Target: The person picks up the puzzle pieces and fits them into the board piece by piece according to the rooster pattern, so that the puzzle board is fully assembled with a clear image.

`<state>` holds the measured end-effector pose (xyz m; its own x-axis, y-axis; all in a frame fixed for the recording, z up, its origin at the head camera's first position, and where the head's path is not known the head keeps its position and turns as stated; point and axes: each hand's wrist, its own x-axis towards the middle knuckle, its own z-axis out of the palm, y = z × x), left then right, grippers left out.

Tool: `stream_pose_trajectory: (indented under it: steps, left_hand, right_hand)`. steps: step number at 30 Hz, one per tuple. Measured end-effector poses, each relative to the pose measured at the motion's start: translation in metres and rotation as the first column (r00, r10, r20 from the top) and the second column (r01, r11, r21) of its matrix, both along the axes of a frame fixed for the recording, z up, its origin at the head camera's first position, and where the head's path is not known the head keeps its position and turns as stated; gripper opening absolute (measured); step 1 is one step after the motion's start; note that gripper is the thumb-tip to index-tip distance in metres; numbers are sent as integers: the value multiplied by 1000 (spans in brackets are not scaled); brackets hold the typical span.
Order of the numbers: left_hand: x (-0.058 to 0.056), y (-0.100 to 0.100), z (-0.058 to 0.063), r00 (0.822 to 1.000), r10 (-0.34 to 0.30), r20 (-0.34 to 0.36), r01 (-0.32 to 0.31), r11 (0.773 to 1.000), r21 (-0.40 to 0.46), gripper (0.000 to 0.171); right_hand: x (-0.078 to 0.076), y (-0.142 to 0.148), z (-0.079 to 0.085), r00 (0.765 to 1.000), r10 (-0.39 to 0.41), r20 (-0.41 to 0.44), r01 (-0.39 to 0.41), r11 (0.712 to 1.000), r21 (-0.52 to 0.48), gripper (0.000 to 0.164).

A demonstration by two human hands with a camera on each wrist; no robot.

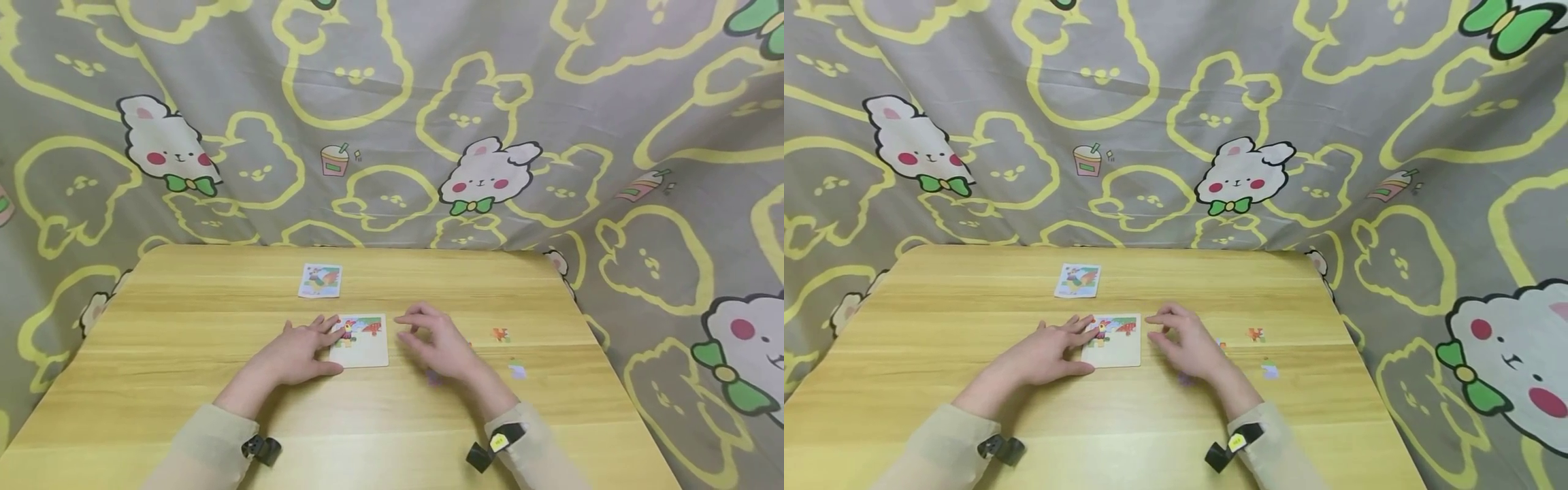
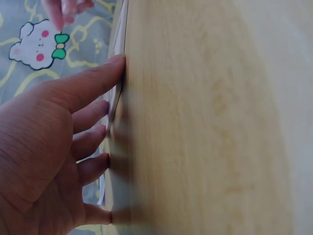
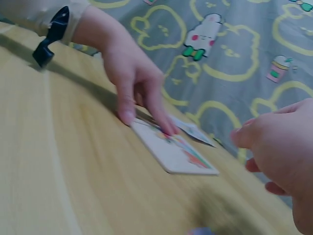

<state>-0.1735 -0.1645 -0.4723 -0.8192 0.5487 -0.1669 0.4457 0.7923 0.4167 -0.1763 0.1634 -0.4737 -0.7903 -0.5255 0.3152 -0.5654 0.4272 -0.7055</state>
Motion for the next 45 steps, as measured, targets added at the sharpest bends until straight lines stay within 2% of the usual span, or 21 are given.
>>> stream_pose_trajectory:
  steps: [4, 10, 20, 26, 35, 41, 45]
  left_hand:
    - [0, 1, 0, 1000, 1, 2, -1, 1000, 10, 78]
    - [-1, 2, -2, 1000, -2, -8, 2, 1000, 15, 79]
    - [0, 2, -4, 1000, 2, -8, -1, 1000, 15, 79]
    - [-1, 2, -6, 1000, 9, -5, -9, 1000, 17, 80]
    - [1, 1, -1, 1000, 19, -7, -19, 1000, 13, 79]
    - [1, 2, -3, 1000, 15, -12, -14, 1000, 16, 79]
    - [1, 2, -4, 1000, 11, -15, -11, 1000, 15, 79]
  right_hand:
    - [4, 25, 4, 1000, -1, 20, 0, 999, 36, 32]
    - [8, 59, 5, 999, -49, 3, 48, 996, 73, 32]
    - [14, 98, -11, 991, -133, 29, 126, 977, 174, 39]
    - [17, 113, -15, 984, -171, 53, 159, 970, 184, 41]
    - [21, 122, -18, 965, -237, 111, 198, 938, 286, 36]
    - [22, 118, -19, 959, -271, 86, 238, 930, 279, 32]
    - [22, 116, -21, 952, -279, 128, 242, 938, 249, 28]
